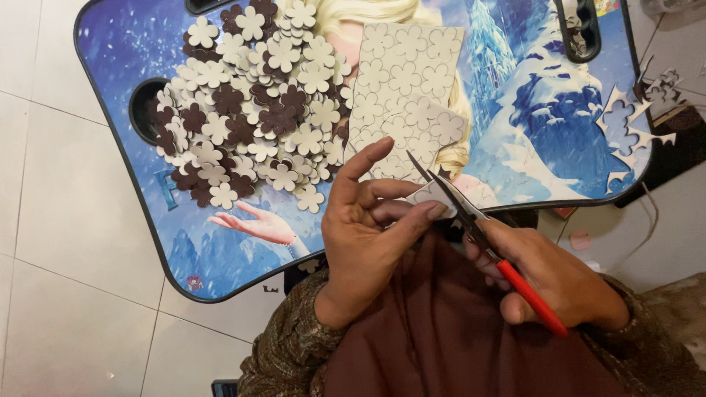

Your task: The person uses red-handled scissors to cut flower-shaped pieces from a sheet of patterned paper. They hold the paper with the left hand and cut with the right, placing finished pieces onto a growing pile on the table.

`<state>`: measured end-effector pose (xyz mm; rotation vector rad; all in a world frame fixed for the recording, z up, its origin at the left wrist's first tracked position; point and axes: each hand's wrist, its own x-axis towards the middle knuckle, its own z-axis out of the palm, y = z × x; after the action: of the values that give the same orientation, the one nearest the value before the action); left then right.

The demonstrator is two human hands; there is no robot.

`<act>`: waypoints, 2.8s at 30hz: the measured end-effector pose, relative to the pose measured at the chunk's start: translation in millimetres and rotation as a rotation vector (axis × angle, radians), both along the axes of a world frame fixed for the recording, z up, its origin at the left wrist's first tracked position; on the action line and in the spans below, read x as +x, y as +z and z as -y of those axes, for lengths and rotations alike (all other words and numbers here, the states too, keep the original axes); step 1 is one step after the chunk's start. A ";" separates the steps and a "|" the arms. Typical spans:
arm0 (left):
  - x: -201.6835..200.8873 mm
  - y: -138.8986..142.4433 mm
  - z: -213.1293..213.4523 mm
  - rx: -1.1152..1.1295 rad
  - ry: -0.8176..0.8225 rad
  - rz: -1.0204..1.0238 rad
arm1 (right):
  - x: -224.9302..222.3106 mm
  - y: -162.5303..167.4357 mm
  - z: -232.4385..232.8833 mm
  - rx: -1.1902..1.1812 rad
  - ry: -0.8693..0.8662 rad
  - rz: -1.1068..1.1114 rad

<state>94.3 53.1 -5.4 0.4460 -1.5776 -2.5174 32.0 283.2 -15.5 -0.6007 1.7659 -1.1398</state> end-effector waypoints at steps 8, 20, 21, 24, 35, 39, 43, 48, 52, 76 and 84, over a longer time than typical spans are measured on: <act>-0.4 0.5 3.9 -0.063 0.022 -0.003 | -0.8 4.0 1.5 0.052 0.008 -0.029; 3.0 -4.1 7.5 -0.092 0.026 -0.027 | -0.8 0.0 0.1 0.038 -0.009 -0.027; 3.1 -5.9 6.6 -0.064 0.026 -0.033 | -0.3 0.6 0.6 0.041 -0.020 -0.017; 3.2 -10.6 0.5 0.016 0.020 -0.078 | -0.1 1.5 2.3 0.042 -0.019 -0.017; -1.1 -13.4 -17.9 0.089 -0.151 -0.001 | 6.3 -16.1 9.1 -0.182 -0.096 -0.002; -0.6 -11.4 -18.6 0.244 -0.183 0.026 | 7.2 -20.9 10.7 -0.179 -0.111 0.003; -2.7 -11.9 -20.9 0.296 -0.187 0.049 | 12.4 -20.7 15.4 -0.197 -0.166 0.043; -2.9 -14.0 -23.4 0.398 -0.192 0.037 | 15.0 -20.3 18.5 -0.167 -0.195 0.005; -3.8 -15.4 -22.3 0.238 -0.174 0.016 | 14.9 -20.6 17.3 -0.126 -0.213 0.007; -7.8 1.3 -6.7 -0.068 -0.132 -0.029 | 6.1 -2.1 5.6 -0.094 -0.154 0.118; -7.4 1.0 0.9 -0.092 -0.134 -0.039 | 2.0 5.3 6.8 -0.022 -0.136 0.158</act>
<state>86.9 52.2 -4.4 0.2870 -1.7541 -2.5181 34.0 276.4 -10.2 -0.3974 1.6801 -1.2659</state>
